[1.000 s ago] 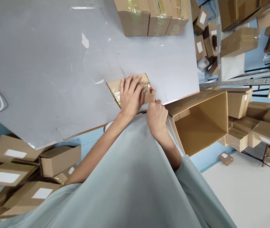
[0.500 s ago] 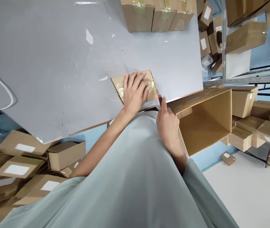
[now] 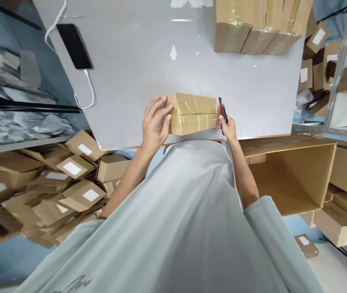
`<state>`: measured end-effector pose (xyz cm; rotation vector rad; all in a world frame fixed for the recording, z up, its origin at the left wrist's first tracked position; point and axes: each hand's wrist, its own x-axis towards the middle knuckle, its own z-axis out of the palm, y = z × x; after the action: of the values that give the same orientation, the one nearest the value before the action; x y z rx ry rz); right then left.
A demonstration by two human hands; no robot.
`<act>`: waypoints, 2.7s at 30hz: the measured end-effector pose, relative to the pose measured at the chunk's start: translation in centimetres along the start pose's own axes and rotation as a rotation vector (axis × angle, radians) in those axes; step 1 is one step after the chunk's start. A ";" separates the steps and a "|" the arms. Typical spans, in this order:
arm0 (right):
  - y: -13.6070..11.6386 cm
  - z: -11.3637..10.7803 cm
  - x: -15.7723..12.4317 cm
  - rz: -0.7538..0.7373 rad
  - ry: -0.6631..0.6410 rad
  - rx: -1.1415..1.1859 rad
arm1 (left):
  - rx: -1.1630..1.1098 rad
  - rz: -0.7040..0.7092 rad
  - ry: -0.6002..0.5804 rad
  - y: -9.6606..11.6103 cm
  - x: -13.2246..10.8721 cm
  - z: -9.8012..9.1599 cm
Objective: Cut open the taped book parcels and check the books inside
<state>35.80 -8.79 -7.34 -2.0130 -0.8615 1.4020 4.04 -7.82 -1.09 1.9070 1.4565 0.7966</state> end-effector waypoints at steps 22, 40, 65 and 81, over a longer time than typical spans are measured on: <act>-9.8 -6.7 -6.1 -0.540 0.090 -0.886 | -0.457 -0.302 -0.058 -3.9 -2.7 7.9; -19.7 2.7 -7.0 -0.648 -0.636 -1.698 | -0.555 -0.240 -0.154 -5.0 -2.5 7.5; -19.9 3.5 -7.9 -0.661 -0.667 -1.733 | -0.627 -0.268 -0.166 -5.0 -2.5 7.2; -18.7 -4.8 -6.3 -0.540 -0.482 -1.915 | -0.649 -0.281 -0.156 -5.2 -3.1 7.5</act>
<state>35.05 -1.68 11.68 -1.8482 -3.4876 0.4569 5.93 -10.44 -10.16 1.2184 1.1482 0.8336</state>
